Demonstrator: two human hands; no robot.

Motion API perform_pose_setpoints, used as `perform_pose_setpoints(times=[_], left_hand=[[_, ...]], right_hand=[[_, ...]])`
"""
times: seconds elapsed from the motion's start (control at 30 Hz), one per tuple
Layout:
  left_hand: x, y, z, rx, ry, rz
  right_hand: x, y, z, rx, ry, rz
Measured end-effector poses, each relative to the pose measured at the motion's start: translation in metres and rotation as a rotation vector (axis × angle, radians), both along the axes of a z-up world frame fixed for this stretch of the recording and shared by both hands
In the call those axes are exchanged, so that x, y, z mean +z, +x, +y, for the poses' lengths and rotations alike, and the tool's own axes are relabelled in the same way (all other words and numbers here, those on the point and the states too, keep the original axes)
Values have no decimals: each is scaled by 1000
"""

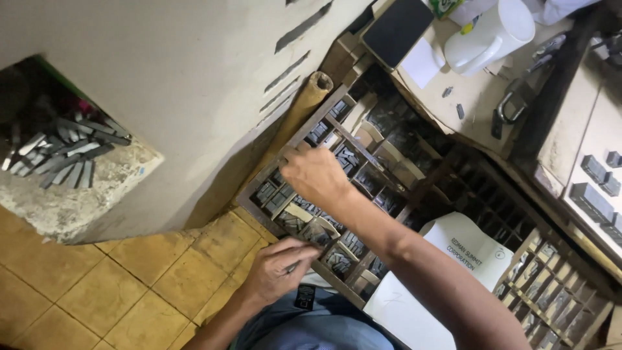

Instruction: Selecting and arranging individual metal type characters from a storage tray for letterpress printing.

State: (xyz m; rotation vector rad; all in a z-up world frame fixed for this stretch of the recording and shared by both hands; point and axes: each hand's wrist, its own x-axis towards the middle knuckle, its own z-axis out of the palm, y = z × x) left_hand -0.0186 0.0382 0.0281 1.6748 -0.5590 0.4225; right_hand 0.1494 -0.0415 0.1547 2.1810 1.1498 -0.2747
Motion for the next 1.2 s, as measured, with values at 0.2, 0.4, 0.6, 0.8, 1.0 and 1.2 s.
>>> perform_pose_setpoints(times=[0.2, 0.4, 0.6, 0.8, 1.0, 1.2], left_hand=[[20, 3, -3, 16, -118, 110], [30, -1, 10, 70, -19, -11], [42, 6, 21, 171, -62, 5], [31, 27, 30, 276, -127, -23], [73, 42, 18, 497, -174, -116], [85, 37, 5, 475, -82, -175]], right_hand=[[-4, -23, 31, -630, 101, 176], [-7, -22, 29, -726, 196, 143], [-36, -28, -5, -568, 805, 100], [-16, -43, -45, -444, 1613, 502], [3, -89, -58, -1067, 2014, 717], [8, -112, -63, -1096, 2061, 764]])
